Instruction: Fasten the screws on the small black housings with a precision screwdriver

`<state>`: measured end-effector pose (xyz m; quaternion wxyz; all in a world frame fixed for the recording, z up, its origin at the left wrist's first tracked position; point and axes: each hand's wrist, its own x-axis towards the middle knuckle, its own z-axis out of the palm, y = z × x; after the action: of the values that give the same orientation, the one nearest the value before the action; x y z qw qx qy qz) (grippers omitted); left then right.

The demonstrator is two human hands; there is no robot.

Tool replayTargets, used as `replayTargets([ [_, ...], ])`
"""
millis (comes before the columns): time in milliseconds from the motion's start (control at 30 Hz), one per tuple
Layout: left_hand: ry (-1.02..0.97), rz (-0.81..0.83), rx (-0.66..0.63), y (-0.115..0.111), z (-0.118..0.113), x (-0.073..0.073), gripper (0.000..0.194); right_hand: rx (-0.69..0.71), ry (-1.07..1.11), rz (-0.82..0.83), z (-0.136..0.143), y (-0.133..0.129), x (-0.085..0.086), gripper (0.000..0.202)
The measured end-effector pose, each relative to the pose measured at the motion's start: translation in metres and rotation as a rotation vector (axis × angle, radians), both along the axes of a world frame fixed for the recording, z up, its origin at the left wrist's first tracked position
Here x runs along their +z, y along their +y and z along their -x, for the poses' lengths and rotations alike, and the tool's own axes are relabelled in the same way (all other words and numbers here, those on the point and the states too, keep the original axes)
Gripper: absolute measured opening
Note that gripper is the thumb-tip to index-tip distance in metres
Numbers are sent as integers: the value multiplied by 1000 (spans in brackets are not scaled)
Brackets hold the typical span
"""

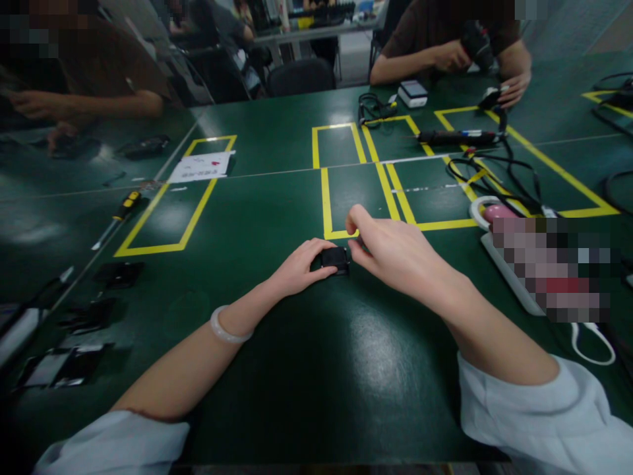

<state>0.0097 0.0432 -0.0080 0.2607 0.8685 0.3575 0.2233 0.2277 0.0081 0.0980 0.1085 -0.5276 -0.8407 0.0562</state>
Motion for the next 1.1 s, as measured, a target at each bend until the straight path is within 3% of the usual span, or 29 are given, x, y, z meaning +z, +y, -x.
replayTargets([
  [1100, 3, -8, 1, 0, 0, 0, 36, 22, -4, 6, -1, 2, 0, 19],
])
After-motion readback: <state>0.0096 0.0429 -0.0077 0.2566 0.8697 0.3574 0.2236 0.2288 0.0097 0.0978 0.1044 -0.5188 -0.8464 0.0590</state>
